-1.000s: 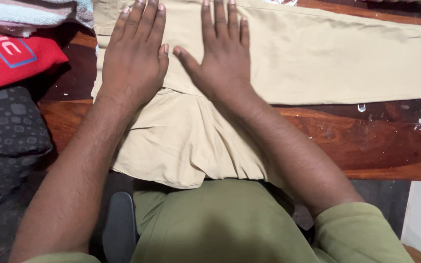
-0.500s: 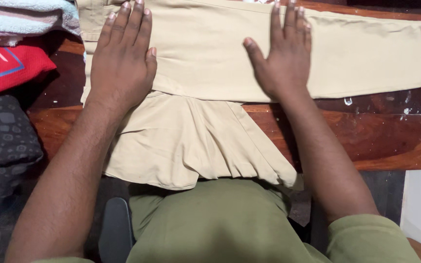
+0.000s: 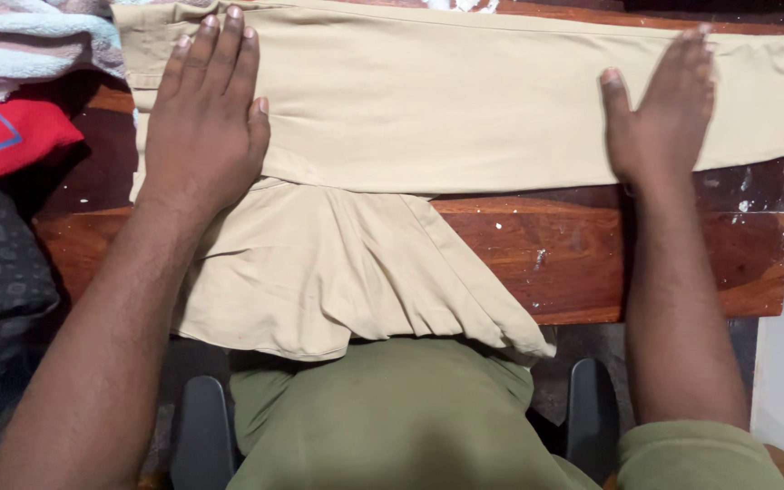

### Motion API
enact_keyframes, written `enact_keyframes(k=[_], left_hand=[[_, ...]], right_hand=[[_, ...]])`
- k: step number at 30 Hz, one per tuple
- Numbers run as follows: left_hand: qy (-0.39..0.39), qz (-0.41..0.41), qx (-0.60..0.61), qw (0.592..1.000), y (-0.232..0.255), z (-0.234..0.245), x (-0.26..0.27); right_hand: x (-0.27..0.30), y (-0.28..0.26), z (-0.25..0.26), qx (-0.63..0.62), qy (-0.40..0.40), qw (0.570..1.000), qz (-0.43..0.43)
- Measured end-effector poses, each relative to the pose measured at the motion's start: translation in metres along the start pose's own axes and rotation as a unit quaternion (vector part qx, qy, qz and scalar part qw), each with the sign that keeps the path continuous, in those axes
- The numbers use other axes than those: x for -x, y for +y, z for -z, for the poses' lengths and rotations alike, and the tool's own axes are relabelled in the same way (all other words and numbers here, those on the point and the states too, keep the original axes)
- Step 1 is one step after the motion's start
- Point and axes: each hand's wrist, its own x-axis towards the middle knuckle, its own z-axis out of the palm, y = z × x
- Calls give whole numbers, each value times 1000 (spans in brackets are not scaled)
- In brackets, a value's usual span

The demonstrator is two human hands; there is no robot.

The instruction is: The person folds a pair of beige pants on a wooden table, smoothing the fabric by hand and aligning the legs before folding them.

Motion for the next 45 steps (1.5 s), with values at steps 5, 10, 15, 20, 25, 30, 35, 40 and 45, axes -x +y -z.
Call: enact_keyframes(k=[5, 10, 15, 20, 25, 30, 35, 40, 45], left_hand=[[6, -11, -10, 1000, 1, 2, 1], [6, -13, -20, 1000, 2, 1, 3], [9, -9, -22, 1000, 0, -2, 4], [22, -19, 10, 1000, 4, 6, 0], [45, 20, 160, 986, 15, 39, 17], [50, 175, 130, 975, 31, 66, 77], [74, 225, 83, 968, 44, 65, 108], [100, 209, 85, 969, 50, 49, 116], [109, 244, 111, 957, 48, 44, 114]], right_hand=[[-30, 73, 6, 10, 38, 997, -68], [-42, 113, 7, 30, 61, 994, -81], [-49, 127, 2, 43, 57, 994, -88], [-71, 165, -20, 4, 161, 987, 4], [-20, 148, -29, -120, 307, 938, 112], [146, 64, -23, -118, 79, 952, 272], [239, 7, -4, -7, -53, 994, 91], [257, 55, -30, 148, -90, 983, 59], [251, 122, -59, 48, -139, 989, -34]])
